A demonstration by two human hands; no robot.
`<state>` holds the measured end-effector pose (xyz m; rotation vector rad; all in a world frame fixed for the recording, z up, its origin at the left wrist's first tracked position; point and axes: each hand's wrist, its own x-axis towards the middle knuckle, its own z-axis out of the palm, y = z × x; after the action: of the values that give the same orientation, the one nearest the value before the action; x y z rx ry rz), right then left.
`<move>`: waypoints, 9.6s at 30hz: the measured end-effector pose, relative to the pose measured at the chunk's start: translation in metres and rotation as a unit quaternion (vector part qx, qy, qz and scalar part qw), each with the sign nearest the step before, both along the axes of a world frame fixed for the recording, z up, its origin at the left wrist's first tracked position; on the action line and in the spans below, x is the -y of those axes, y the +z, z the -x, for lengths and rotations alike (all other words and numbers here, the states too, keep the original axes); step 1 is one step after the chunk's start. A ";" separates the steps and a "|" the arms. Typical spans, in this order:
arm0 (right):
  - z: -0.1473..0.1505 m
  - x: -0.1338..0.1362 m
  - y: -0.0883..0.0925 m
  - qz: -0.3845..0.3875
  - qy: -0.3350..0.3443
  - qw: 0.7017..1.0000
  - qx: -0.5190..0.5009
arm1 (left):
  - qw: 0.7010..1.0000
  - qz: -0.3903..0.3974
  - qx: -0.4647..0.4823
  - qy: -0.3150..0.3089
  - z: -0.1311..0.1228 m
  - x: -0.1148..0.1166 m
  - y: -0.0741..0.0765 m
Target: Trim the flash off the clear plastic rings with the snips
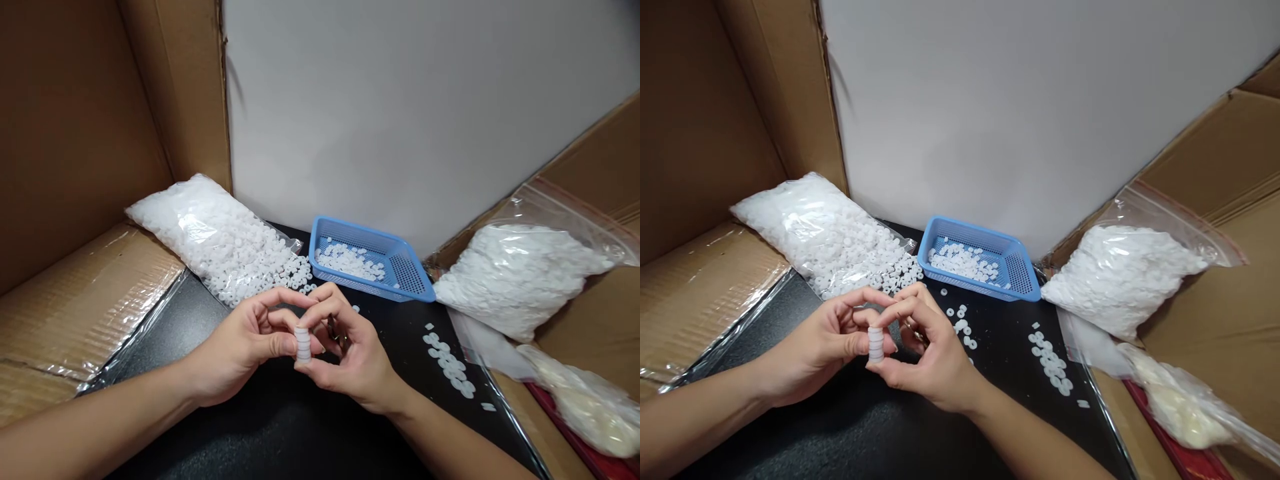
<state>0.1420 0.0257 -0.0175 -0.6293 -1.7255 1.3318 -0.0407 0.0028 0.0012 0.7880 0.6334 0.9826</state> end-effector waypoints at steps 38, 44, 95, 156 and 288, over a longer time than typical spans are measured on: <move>0.000 0.003 0.005 0.008 0.010 1.000 0.007 | 0.997 -0.069 -0.038 0.024 0.000 0.000 0.001; 0.005 0.008 0.005 -0.112 -0.049 0.987 0.106 | 0.978 -0.134 -0.139 0.080 0.001 0.003 0.005; -0.006 0.000 0.026 -0.053 -0.094 0.987 0.122 | 0.808 -0.201 -0.254 -0.492 0.039 -0.023 0.033; -0.002 0.005 0.015 0.038 0.069 0.997 -0.011 | 0.983 -0.059 -0.117 -0.125 0.011 -0.004 0.005; 0.004 0.010 0.017 -0.057 -0.039 0.997 0.025 | 0.995 0.086 0.015 -0.051 0.001 0.000 0.004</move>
<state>0.1380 0.0161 -0.0002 -0.6626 -1.7858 1.1640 -0.0418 0.0027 0.0051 0.6458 0.6374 0.8321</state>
